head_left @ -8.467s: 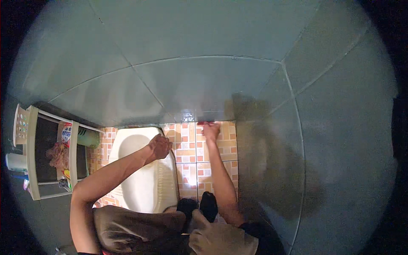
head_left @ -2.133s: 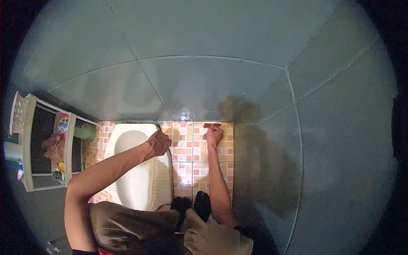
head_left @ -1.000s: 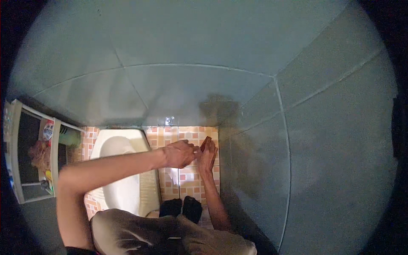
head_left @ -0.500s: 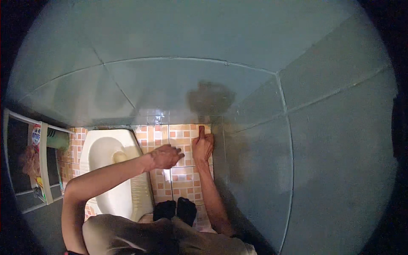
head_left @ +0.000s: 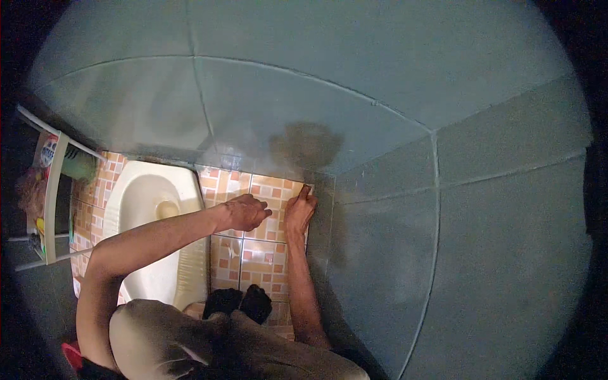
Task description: The person pours water from a bucket onto a squat toilet and floor with a scoop, and then scrubs the tiles using a brush.
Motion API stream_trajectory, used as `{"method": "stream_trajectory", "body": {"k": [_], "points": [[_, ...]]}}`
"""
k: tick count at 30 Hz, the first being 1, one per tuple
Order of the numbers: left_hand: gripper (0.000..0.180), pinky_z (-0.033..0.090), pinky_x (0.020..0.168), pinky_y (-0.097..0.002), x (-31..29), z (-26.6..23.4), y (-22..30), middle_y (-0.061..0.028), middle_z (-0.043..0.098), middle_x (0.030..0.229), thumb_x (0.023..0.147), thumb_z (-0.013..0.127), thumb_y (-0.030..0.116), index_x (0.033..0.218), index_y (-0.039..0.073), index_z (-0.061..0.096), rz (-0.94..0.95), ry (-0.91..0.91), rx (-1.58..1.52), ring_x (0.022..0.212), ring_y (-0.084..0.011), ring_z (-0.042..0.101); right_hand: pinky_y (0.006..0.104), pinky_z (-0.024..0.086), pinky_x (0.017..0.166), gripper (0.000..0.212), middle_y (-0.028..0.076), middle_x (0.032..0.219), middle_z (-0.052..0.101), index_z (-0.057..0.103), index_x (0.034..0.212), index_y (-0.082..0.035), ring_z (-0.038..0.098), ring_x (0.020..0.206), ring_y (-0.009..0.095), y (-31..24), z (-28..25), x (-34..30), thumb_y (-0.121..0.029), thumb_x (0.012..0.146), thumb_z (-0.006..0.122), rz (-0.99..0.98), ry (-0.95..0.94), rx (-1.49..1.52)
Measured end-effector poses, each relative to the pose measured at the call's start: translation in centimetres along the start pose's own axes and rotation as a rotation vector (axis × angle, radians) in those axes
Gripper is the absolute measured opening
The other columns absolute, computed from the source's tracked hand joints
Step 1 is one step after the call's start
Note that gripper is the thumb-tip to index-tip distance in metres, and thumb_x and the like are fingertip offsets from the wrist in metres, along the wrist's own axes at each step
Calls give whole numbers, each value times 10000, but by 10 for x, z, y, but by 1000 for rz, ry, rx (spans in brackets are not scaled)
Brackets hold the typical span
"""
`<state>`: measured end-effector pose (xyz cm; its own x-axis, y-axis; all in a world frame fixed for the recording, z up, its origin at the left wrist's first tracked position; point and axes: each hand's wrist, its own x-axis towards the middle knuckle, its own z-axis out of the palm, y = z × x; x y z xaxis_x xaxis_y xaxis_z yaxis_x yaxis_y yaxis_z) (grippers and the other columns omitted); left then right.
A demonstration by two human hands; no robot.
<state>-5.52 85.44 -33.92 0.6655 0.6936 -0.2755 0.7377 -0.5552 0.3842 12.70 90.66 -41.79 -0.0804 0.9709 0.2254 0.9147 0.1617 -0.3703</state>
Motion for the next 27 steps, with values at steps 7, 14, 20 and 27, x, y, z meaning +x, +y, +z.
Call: {"method": "stream_trajectory", "body": {"k": [7,14,20,27], "points": [[353,491,824,-443,-39,15,-3,-154,598,1074,827,547,199,1140,35,557,16,114,-21,961,-313,617,508,515,645,263,304,843,572,555,1108,25,606,749,450,-15,-8,4,-39,860,493,145,-35,24],[332,506,804,-448,-51,-1,4,-182,635,938,800,527,147,1092,0,584,-15,72,-45,879,-346,646,488,540,625,236,343,907,583,520,1075,73,643,764,430,-7,-12,10,-72,895,470,118,-14,-18],[454,475,903,-425,-88,14,-2,-168,581,1132,802,536,170,1240,52,519,136,218,10,1045,-296,599,539,524,619,255,308,759,626,536,1068,4,645,728,450,-24,-21,8,-179,936,417,206,-187,-45],[517,412,1011,-390,-79,39,-5,-140,521,1258,809,533,193,1309,75,468,184,150,85,1171,-266,530,519,530,623,339,267,757,646,391,1229,31,661,715,418,-10,-42,-38,-140,938,431,246,-396,-190]]}}
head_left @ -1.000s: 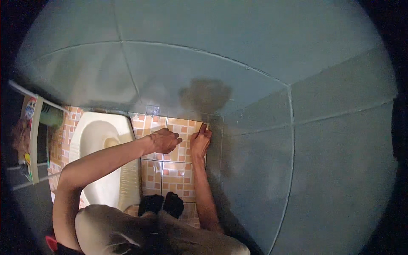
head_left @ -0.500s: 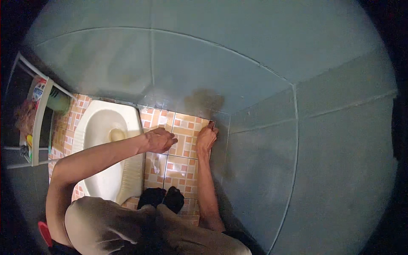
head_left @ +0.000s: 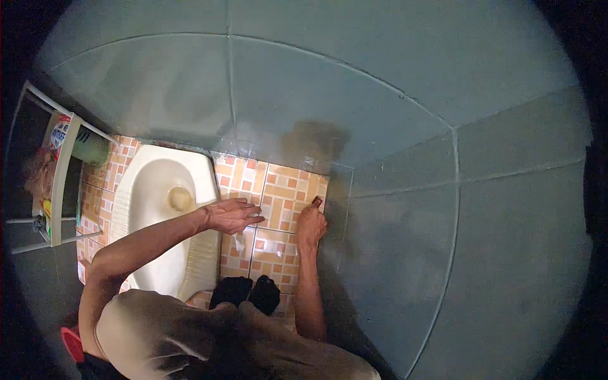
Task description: The person pours water from a bucket onto a squat toilet and floor with a scoop, and then scrubs the tiles using a brush.
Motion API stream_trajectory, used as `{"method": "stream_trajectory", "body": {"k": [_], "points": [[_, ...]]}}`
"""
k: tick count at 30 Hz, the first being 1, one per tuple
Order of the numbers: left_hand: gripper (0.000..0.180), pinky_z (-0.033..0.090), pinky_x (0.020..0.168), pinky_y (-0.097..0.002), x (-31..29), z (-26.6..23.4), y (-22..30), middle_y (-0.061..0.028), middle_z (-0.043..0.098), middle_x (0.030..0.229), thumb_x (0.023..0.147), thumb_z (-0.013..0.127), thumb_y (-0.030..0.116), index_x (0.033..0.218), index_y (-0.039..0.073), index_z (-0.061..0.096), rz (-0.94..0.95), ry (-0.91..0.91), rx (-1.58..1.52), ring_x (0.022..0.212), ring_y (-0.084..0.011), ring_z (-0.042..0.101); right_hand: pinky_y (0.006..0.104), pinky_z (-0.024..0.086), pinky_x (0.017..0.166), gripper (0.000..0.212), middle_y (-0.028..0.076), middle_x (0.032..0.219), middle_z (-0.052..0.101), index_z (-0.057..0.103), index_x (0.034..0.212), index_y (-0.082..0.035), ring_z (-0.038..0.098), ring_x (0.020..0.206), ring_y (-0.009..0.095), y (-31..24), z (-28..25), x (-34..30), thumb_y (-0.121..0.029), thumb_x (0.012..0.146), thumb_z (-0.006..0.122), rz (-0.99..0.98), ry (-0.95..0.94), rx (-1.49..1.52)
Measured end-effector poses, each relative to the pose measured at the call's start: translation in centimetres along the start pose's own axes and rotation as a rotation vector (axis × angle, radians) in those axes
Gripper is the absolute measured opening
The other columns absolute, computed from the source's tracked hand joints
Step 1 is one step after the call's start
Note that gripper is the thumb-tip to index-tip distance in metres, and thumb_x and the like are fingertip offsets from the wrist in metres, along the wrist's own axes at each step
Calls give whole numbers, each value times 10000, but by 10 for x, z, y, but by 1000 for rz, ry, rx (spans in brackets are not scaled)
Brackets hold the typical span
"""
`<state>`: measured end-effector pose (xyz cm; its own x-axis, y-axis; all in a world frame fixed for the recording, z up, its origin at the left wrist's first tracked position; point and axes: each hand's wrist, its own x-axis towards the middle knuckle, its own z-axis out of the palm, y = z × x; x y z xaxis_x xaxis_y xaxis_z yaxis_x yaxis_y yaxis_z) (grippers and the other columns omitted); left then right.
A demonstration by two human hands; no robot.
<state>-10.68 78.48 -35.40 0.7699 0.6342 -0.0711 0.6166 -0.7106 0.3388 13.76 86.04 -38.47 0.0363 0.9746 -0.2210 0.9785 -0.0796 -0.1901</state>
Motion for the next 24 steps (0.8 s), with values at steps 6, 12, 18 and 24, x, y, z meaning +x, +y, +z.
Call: {"method": "stream_trajectory", "body": {"k": [6,12,18,24], "points": [[483,398,1015,-387,-17,-19,1,-133,515,1263,840,503,168,1313,73,466,-73,-71,-18,1177,-260,516,494,526,576,488,225,719,641,314,1318,19,659,666,383,-3,-17,-65,-173,912,504,9,-135,-53],[514,402,996,-376,-8,-3,-3,-130,504,1289,853,508,198,1343,70,427,-10,8,49,1162,-243,525,457,515,519,661,182,655,621,205,1439,-32,648,607,343,30,11,-80,-109,876,541,-27,11,-46],[621,392,981,-361,-3,12,-13,-142,466,1327,813,549,224,1383,60,364,78,-35,180,1159,-221,518,436,523,537,660,201,687,632,206,1436,-4,654,618,339,25,8,-39,-67,870,540,60,-33,-64],[573,398,969,-353,0,6,-12,-142,460,1339,843,495,163,1383,32,351,120,-38,218,1176,-211,502,490,537,606,523,270,738,645,284,1411,11,664,704,403,13,16,3,-100,925,443,199,-102,189]]}}
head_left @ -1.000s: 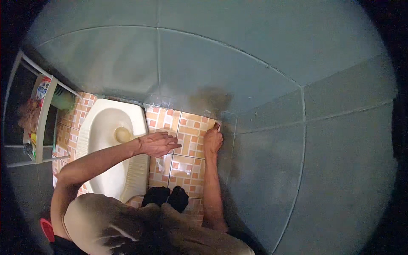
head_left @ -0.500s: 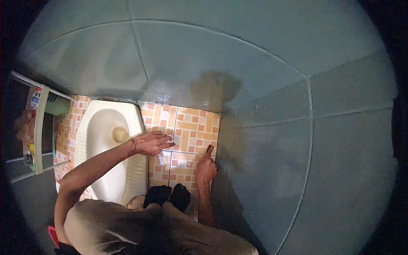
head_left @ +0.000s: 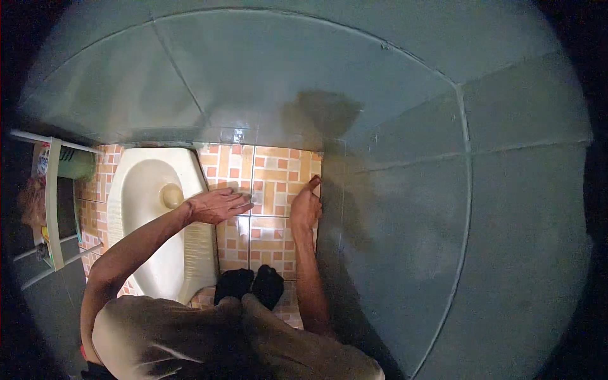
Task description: The person pours water from a bucket onto a squat toilet and floor with a scoop, and then scrubs the tiles using a brush.
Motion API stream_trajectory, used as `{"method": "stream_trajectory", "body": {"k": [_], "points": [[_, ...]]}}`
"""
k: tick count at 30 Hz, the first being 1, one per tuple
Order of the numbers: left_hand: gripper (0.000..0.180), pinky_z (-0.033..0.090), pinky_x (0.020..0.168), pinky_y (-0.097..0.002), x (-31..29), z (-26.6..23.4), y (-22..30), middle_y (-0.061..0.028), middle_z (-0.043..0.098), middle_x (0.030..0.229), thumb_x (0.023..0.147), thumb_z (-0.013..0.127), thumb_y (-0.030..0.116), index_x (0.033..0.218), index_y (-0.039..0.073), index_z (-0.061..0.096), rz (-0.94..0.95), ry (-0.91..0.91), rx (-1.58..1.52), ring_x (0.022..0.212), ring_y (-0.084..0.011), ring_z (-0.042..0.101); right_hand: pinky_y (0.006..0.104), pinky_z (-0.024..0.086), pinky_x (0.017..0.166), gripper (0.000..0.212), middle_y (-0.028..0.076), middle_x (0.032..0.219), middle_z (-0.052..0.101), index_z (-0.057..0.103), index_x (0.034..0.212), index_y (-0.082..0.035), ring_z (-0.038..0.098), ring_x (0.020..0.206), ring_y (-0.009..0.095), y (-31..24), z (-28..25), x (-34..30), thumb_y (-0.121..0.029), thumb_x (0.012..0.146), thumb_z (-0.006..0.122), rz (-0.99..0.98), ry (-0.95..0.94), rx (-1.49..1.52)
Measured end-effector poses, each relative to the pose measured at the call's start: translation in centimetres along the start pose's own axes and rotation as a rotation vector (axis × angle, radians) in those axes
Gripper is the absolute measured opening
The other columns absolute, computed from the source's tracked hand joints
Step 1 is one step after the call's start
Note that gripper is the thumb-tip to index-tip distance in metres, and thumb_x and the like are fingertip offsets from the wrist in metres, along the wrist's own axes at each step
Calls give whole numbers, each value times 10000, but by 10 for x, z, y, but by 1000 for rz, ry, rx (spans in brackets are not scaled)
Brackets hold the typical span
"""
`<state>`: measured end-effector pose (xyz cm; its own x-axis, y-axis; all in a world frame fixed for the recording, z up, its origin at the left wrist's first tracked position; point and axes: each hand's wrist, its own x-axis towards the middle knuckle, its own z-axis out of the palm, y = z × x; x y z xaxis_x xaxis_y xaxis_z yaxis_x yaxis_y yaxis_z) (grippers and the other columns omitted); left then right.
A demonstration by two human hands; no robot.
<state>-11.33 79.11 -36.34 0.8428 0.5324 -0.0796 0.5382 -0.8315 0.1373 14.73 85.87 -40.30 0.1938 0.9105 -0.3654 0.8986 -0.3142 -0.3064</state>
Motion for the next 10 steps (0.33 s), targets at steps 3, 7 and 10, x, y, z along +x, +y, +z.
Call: {"method": "stream_trajectory", "body": {"k": [3,7,10], "points": [[573,402,967,-354,-4,-2,1,-135,462,1340,852,482,164,1389,24,341,-12,4,-6,1174,-213,503,455,535,574,556,260,752,646,211,1396,42,674,702,375,-13,-6,-10,-41,911,470,-108,101,-136],[594,392,989,-364,-5,2,3,-122,447,1367,858,491,182,1407,31,322,-53,-6,-30,1191,-215,494,436,533,543,620,272,705,637,216,1441,30,665,651,373,16,-17,-35,-35,889,492,-164,7,-142],[596,347,1053,-373,-6,1,2,-124,396,1426,891,519,217,1427,66,306,-97,-59,-49,1258,-191,448,476,546,589,765,289,746,639,130,1495,-103,684,696,356,44,1,-61,-44,862,556,-100,-68,-112]]}}
